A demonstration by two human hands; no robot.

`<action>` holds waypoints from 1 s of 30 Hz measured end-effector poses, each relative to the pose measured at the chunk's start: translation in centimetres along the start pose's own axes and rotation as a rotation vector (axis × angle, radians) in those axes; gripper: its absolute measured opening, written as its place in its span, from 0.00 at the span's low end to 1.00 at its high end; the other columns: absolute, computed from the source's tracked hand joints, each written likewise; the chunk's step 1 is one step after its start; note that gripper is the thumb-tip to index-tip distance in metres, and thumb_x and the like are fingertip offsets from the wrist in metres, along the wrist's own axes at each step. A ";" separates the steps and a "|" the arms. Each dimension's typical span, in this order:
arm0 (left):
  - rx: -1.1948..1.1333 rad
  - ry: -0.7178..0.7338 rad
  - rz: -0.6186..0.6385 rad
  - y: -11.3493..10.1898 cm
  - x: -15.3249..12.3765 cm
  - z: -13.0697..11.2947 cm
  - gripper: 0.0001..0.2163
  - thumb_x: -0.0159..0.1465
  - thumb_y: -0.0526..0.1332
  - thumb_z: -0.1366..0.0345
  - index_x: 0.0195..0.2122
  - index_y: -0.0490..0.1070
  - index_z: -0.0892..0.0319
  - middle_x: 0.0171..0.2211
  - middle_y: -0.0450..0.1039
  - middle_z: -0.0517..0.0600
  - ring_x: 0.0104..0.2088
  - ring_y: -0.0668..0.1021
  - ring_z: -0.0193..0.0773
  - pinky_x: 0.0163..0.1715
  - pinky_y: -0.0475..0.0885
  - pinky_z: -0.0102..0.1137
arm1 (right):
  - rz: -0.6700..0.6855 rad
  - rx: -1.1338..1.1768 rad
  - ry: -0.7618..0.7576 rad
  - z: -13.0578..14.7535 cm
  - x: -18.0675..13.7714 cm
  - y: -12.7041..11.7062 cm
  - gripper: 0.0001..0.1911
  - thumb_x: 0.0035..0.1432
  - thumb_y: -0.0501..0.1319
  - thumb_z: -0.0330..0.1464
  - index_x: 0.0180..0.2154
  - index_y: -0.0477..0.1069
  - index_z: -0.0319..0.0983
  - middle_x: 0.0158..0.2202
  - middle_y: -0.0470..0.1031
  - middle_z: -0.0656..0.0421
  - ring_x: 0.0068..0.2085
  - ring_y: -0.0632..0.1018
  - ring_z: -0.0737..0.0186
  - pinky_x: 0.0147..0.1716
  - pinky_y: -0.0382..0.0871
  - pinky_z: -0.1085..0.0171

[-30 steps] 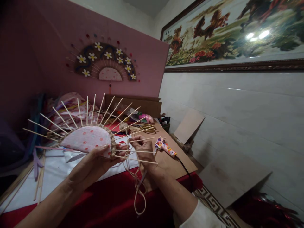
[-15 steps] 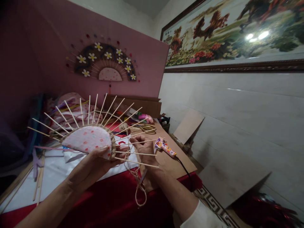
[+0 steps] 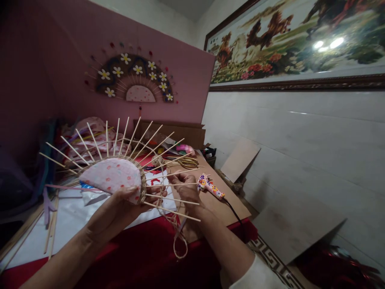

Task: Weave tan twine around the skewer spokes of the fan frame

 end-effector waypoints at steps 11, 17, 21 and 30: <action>-0.028 -0.013 -0.061 -0.5 0.1 -0.1 0.15 0.61 0.52 0.68 0.38 0.75 0.71 0.41 0.76 0.60 0.47 0.74 0.47 0.55 0.58 0.41 | 0.213 0.199 0.245 1.8 -1.0 -2.2 0.09 0.41 0.68 0.32 0.24 0.70 0.37 0.26 0.70 0.62 0.28 0.72 0.67 0.34 0.68 0.64; -0.060 -0.016 -0.122 -1.0 0.1 0.0 0.14 0.60 0.53 0.69 0.37 0.76 0.70 0.41 0.77 0.59 0.46 0.74 0.45 0.55 0.59 0.40 | 0.236 0.131 0.176 3.5 -1.1 -3.6 0.07 0.42 0.66 0.29 0.27 0.71 0.38 0.25 0.68 0.63 0.29 0.71 0.67 0.37 0.66 0.64; -0.103 0.001 -0.168 -1.4 0.2 -0.1 0.11 0.59 0.54 0.70 0.34 0.76 0.67 0.38 0.78 0.58 0.44 0.76 0.44 0.54 0.61 0.41 | 0.163 0.030 0.057 4.7 -0.7 -4.3 0.06 0.44 0.65 0.29 0.28 0.69 0.39 0.24 0.66 0.64 0.25 0.67 0.70 0.28 0.62 0.68; -0.057 -0.013 -0.188 -1.9 0.4 0.1 0.10 0.59 0.55 0.69 0.33 0.75 0.67 0.39 0.77 0.60 0.43 0.76 0.46 0.53 0.61 0.42 | 0.002 0.158 -0.204 6.4 0.2 -5.3 0.07 0.41 0.64 0.28 0.27 0.68 0.40 0.28 0.65 0.63 0.25 0.65 0.70 0.26 0.60 0.67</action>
Point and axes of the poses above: each hand's wrist, its own x-axis towards the middle knuckle, its own y-axis out of the palm, z = x × y, the point moved 8 cm from there along x, towards the middle knuckle
